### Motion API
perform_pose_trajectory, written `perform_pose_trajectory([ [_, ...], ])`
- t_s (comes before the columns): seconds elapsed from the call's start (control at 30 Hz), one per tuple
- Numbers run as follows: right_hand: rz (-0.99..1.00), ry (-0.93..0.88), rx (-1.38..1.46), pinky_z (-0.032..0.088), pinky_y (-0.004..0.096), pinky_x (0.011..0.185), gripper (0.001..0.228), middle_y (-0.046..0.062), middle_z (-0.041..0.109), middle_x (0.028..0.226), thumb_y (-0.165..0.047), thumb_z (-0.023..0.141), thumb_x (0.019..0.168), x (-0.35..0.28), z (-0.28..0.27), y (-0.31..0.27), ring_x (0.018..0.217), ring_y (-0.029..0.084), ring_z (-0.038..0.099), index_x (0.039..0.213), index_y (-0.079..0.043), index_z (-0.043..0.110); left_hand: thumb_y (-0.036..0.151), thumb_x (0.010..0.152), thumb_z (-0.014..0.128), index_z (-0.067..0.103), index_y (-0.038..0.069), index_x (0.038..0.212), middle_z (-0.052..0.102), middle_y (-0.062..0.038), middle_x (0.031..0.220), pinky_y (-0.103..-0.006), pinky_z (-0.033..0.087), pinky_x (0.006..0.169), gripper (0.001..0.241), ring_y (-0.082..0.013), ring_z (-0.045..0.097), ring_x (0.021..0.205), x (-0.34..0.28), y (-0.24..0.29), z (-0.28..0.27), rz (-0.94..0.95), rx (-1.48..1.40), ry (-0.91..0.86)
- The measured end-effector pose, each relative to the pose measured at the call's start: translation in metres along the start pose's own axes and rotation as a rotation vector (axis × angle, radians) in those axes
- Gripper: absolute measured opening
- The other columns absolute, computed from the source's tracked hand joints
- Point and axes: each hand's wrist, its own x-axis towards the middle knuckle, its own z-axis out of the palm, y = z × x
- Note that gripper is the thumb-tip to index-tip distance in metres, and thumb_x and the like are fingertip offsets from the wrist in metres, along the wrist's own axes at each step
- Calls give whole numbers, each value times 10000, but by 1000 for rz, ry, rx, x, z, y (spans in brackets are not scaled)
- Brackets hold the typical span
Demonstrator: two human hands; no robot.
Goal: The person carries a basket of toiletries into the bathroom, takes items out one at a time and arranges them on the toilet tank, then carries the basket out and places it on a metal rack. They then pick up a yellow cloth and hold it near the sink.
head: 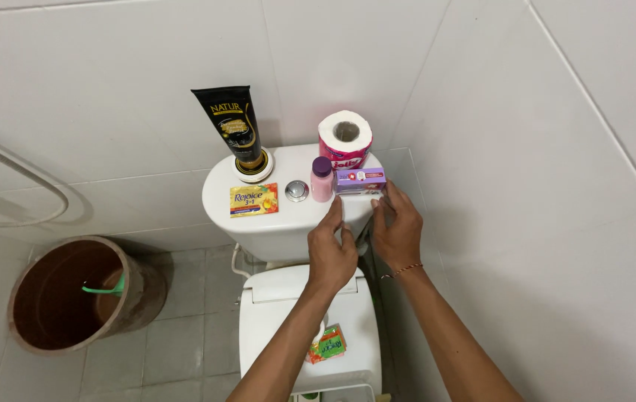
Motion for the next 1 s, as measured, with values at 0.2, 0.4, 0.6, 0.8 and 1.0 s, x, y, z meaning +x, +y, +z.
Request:
perform_pose_trajectory([
  [0.2,1,-16,34,592,334,983,435,219,656,1318,-38,613,996,0,-2,1,1186,267,693,1407,78,533,-45,898,513,473,-90,1449,677,-311,1231,-361,539,980,554,-344,721,1120,4,21,-11,-221,56,-74],
  [0.4,20,-45,36,582,331,1004,459,235,655,1327,-47,616,992,-2,0,5,1196,261,691,1422,92,530,-60,929,522,470,-107,1451,615,-325,1357,-374,531,1034,527,-368,686,1212,-3,2,-13,-91,54,-29],
  [0.6,-2,6,-11,562,343,1025,465,257,595,1407,-46,653,997,-24,-12,5,1258,295,646,1414,110,519,-23,918,557,500,-11,1472,587,-255,1429,-371,555,1006,557,-321,684,1198,-34,18,-53,-157,39,-19],
  [0.8,81,51,175,552,339,1089,412,207,591,1432,-13,631,1004,-92,-43,-6,1322,278,606,1404,68,572,14,935,615,631,42,1373,683,-166,1372,-350,570,991,439,-263,700,1185,-107,18,-110,-242,18,-21],
  [1.0,520,-84,67,573,293,916,243,124,750,1154,-82,615,1010,-206,-90,-20,1048,173,709,1214,17,704,59,924,624,732,73,1253,776,-112,1217,-353,587,864,347,-214,733,1034,-228,1,-183,-677,148,-53],
])
